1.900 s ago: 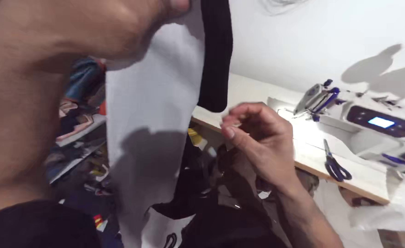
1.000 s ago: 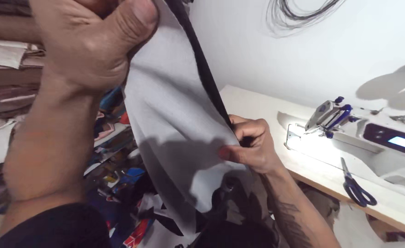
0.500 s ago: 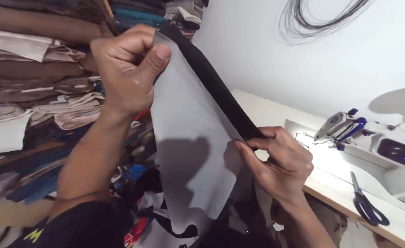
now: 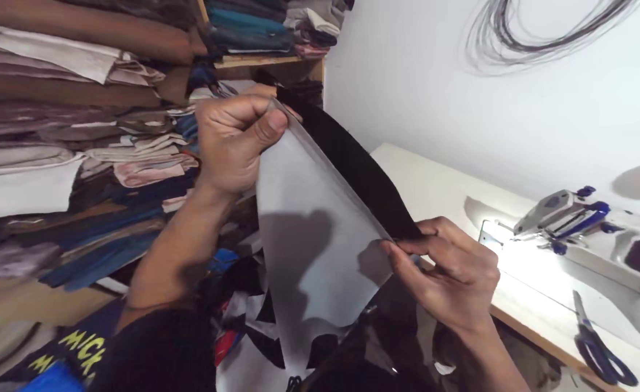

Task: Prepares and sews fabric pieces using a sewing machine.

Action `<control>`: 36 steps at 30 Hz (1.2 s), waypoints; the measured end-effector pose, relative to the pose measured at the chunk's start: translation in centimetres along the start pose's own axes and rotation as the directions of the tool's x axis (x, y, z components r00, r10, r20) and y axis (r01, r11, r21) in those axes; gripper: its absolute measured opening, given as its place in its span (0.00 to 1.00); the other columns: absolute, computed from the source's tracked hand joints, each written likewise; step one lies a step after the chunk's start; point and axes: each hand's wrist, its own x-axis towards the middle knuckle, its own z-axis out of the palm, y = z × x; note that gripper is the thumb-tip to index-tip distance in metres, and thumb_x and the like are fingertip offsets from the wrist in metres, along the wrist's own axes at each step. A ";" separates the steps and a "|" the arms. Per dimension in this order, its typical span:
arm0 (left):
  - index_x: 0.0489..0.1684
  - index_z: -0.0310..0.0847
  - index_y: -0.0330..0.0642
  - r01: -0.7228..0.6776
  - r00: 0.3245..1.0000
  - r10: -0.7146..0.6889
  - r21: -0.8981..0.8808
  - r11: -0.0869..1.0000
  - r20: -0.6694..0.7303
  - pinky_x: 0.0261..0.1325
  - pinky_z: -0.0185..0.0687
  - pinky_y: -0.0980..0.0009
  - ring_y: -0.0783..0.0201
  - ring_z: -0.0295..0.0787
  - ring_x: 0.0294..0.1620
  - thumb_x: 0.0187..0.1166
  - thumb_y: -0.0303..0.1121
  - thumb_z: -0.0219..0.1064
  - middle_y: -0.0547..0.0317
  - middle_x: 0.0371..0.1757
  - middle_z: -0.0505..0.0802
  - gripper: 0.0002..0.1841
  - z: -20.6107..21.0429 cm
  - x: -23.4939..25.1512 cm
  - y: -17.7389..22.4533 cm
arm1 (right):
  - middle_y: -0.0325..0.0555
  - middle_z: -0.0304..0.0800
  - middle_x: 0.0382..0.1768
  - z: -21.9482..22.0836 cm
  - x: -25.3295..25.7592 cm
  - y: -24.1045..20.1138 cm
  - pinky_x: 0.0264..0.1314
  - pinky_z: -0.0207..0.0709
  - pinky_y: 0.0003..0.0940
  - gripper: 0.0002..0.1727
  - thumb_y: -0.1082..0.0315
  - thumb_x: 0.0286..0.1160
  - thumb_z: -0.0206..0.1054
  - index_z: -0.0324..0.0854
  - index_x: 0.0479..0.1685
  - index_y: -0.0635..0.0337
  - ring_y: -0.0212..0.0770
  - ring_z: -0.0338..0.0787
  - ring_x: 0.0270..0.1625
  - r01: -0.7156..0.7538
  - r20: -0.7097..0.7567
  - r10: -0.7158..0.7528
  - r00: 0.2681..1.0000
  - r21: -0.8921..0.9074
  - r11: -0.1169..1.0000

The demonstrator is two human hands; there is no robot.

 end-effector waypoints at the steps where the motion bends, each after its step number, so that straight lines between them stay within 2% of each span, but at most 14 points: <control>1: 0.34 0.90 0.49 0.023 0.999 -0.023 0.003 1.000 -0.031 0.50 0.85 0.80 0.79 0.89 0.44 0.83 0.32 0.66 0.76 0.41 0.94 0.08 0.3 -0.4 0.1 | 0.45 0.90 0.35 0.0 -0.1 0.1 0.38 0.80 0.14 0.09 0.68 0.66 0.79 0.90 0.23 0.62 0.25 0.87 0.38 -0.012 0.009 0.012 1.000 0.003 1.000; 5: 0.33 0.90 0.46 0.056 0.996 -0.054 0.018 0.998 -0.074 0.49 0.86 0.81 0.78 0.89 0.45 0.82 0.29 0.68 0.72 0.43 0.93 0.07 0.7 -2.0 0.3 | 0.51 0.91 0.46 0.2 -0.2 0.3 0.52 0.83 0.18 0.09 0.68 0.68 0.77 0.87 0.25 0.63 0.29 0.89 0.50 0.004 0.029 -0.003 1.000 -0.031 1.000; 9: 0.36 0.91 0.45 0.062 0.991 -0.066 -0.036 0.997 -0.117 0.51 0.86 0.79 0.76 0.89 0.48 0.81 0.28 0.69 0.71 0.46 0.93 0.05 0.7 -2.6 -0.3 | 0.50 0.91 0.42 0.3 -0.4 0.3 0.47 0.81 0.15 0.10 0.67 0.69 0.77 0.88 0.25 0.64 0.27 0.88 0.46 0.061 0.036 -0.059 0.998 -0.076 0.995; 13: 0.36 0.90 0.45 0.032 0.992 -0.027 0.043 0.999 -0.120 0.48 0.84 0.81 0.78 0.88 0.46 0.81 0.30 0.70 0.71 0.45 0.92 0.04 0.6 -2.8 -0.5 | 0.53 0.88 0.50 0.8 -0.5 0.2 0.51 0.83 0.16 0.09 0.69 0.69 0.76 0.84 0.26 0.64 0.29 0.88 0.50 0.071 0.025 -0.070 0.997 -0.049 0.996; 15: 0.35 0.88 0.46 0.029 0.994 -0.018 0.108 0.994 -0.105 0.46 0.83 0.83 0.80 0.87 0.44 0.82 0.31 0.69 0.74 0.43 0.91 0.05 0.5 -2.7 -0.5 | 0.52 0.87 0.48 0.8 -0.5 0.2 0.49 0.82 0.16 0.09 0.69 0.69 0.76 0.84 0.26 0.63 0.29 0.87 0.48 0.079 0.036 -0.077 0.996 -0.057 0.995; 18: 0.35 0.89 0.47 -0.011 0.996 0.021 0.104 0.995 -0.090 0.46 0.84 0.82 0.80 0.88 0.43 0.80 0.31 0.70 0.75 0.43 0.92 0.04 0.2 -2.2 -1.0 | 0.51 0.87 0.41 0.8 -0.6 0.4 0.44 0.77 0.15 0.10 0.68 0.68 0.76 0.85 0.24 0.63 0.29 0.85 0.44 0.092 0.036 -0.089 0.995 -0.070 0.993; 20: 0.36 0.90 0.48 -0.039 0.997 0.045 0.085 0.996 -0.063 0.47 0.84 0.81 0.80 0.88 0.44 0.80 0.32 0.71 0.76 0.42 0.93 0.04 0.0 -1.9 -1.1 | 0.52 0.86 0.45 0.7 -0.6 0.3 0.48 0.79 0.15 0.10 0.68 0.68 0.75 0.82 0.23 0.62 0.30 0.86 0.48 0.086 0.048 -0.083 0.995 -0.068 0.994; 22: 0.38 0.90 0.51 -0.056 0.998 0.058 0.078 0.995 -0.029 0.48 0.83 0.83 0.82 0.87 0.45 0.81 0.33 0.71 0.80 0.44 0.93 0.03 -0.2 -1.6 -1.0 | 0.54 0.88 0.46 0.7 -0.6 0.2 0.48 0.81 0.17 0.11 0.69 0.68 0.75 0.81 0.23 0.63 0.31 0.87 0.49 0.090 0.072 -0.085 0.994 -0.062 0.994; 25: 0.39 0.90 0.54 -0.087 0.996 0.087 0.094 0.992 0.009 0.48 0.81 0.84 0.85 0.86 0.44 0.81 0.34 0.70 0.83 0.44 0.92 0.03 -0.5 -1.1 -0.7 | 0.57 0.90 0.47 0.9 -0.6 0.3 0.47 0.80 0.17 0.08 0.68 0.71 0.72 0.88 0.32 0.66 0.32 0.89 0.48 0.082 0.118 -0.071 0.990 -0.092 0.992; 27: 0.39 0.90 0.55 -0.085 0.996 0.084 0.105 0.991 0.016 0.49 0.81 0.84 0.85 0.86 0.45 0.82 0.35 0.69 0.84 0.45 0.92 0.03 -0.6 -0.8 -0.4 | 0.61 0.90 0.54 1.0 -0.6 0.5 0.53 0.84 0.19 0.14 0.64 0.73 0.75 0.91 0.45 0.69 0.34 0.90 0.52 0.051 0.164 -0.035 0.986 -0.100 0.994; 28: 0.40 0.90 0.55 -0.082 0.997 0.081 0.105 0.991 0.016 0.50 0.81 0.83 0.85 0.86 0.46 0.82 0.35 0.70 0.84 0.46 0.92 0.03 -0.6 -0.7 -0.2 | 0.62 0.89 0.55 1.1 -0.6 0.6 0.53 0.84 0.20 0.17 0.62 0.73 0.77 0.91 0.48 0.70 0.34 0.90 0.51 0.033 0.188 -0.016 0.982 -0.090 0.995; 30: 0.40 0.91 0.53 -0.077 0.997 0.076 0.098 0.992 0.021 0.52 0.82 0.81 0.83 0.88 0.48 0.81 0.33 0.70 0.80 0.47 0.93 0.03 -0.4 -0.5 0.2 | 0.60 0.91 0.49 1.7 -0.8 1.1 0.50 0.84 0.20 0.14 0.63 0.74 0.77 0.91 0.40 0.69 0.34 0.91 0.46 0.029 0.208 -0.015 0.978 -0.063 0.998; 32: 0.39 0.91 0.51 -0.060 0.998 0.057 0.104 0.993 0.031 0.52 0.83 0.81 0.81 0.88 0.48 0.80 0.34 0.71 0.79 0.47 0.93 0.03 -0.4 -0.2 0.5 | 0.57 0.94 0.43 2.3 -1.2 1.3 0.47 0.82 0.19 0.12 0.66 0.78 0.72 0.91 0.33 0.68 0.34 0.91 0.43 0.048 0.198 -0.036 0.979 -0.053 0.997; 36: 0.38 0.90 0.48 -0.020 1.000 0.017 0.121 0.993 0.022 0.49 0.83 0.80 0.81 0.88 0.44 0.79 0.33 0.72 0.75 0.44 0.94 0.03 -0.8 0.1 0.1 | 0.58 0.93 0.47 2.7 -1.9 1.3 0.50 0.83 0.18 0.12 0.68 0.81 0.69 0.91 0.34 0.69 0.33 0.91 0.47 0.027 0.125 -0.016 0.992 -0.082 0.996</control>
